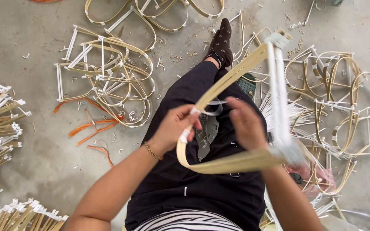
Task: Assembling lightweight furniture or decorative frames using bamboo strips and plastic fasteners.
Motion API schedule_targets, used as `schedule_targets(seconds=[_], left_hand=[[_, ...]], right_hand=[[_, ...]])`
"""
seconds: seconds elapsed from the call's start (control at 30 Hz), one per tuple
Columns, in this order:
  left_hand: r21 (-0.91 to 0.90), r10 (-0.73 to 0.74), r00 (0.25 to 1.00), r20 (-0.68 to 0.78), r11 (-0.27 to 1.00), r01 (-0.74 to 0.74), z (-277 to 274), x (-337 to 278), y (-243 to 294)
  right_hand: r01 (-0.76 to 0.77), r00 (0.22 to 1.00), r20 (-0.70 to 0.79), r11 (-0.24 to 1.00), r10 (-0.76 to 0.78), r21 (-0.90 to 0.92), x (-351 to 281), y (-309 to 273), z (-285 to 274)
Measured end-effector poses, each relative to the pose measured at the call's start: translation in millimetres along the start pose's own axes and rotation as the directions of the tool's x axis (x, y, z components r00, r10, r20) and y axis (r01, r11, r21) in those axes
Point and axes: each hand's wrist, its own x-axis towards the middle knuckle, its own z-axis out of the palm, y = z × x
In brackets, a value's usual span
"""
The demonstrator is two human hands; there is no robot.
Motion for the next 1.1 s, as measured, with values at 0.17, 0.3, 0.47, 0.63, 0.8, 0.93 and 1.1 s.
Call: schedule_targets(seconds=[0.17, 0.3, 0.47, 0.63, 0.8, 0.93, 1.1], left_hand=[[-0.263, -0.122, 0.990, 0.064, 0.955, 0.134, -12.0, -0.9, -49.0], [-0.278, -0.294, 0.946, -0.136, 0.928, 0.249, -21.4, -4.4, -50.7], [-0.310, -0.302, 0.941, -0.152, 0.919, 0.245, -31.0, -5.1, -78.0], [-0.380, -0.291, 0.948, -0.130, 0.898, 0.224, -17.2, -12.9, -77.2], [-0.470, -0.364, 0.930, -0.049, 0.830, 0.300, 2.1, -17.0, -83.9], [-0.419, -0.349, 0.937, -0.025, 0.854, 0.307, 12.5, -22.4, -80.8], [-0.380, -0.350, 0.937, 0.011, 0.865, 0.328, 15.0, -22.9, -82.2]], right_hand=[[-0.258, 0.929, 0.320, 0.946, 0.186, 0.198, -33.7, 51.3, -10.4], [-0.581, 0.767, 0.027, 0.674, 0.642, 0.456, -73.3, 49.6, -114.2], [-0.212, 0.948, 0.204, 0.004, 0.243, 0.977, -102.8, 63.2, -215.7], [-0.028, 0.904, -0.121, 0.338, 0.410, 0.941, -60.8, -23.4, -119.7], [-0.228, 0.960, -0.006, 0.793, 0.280, 0.564, -33.4, -25.2, 6.5], [-0.286, 0.950, 0.000, 0.868, 0.313, 0.407, -20.0, -24.8, 32.6], [-0.177, 0.984, 0.063, 0.962, 0.168, 0.209, -17.4, -23.9, 32.5]])
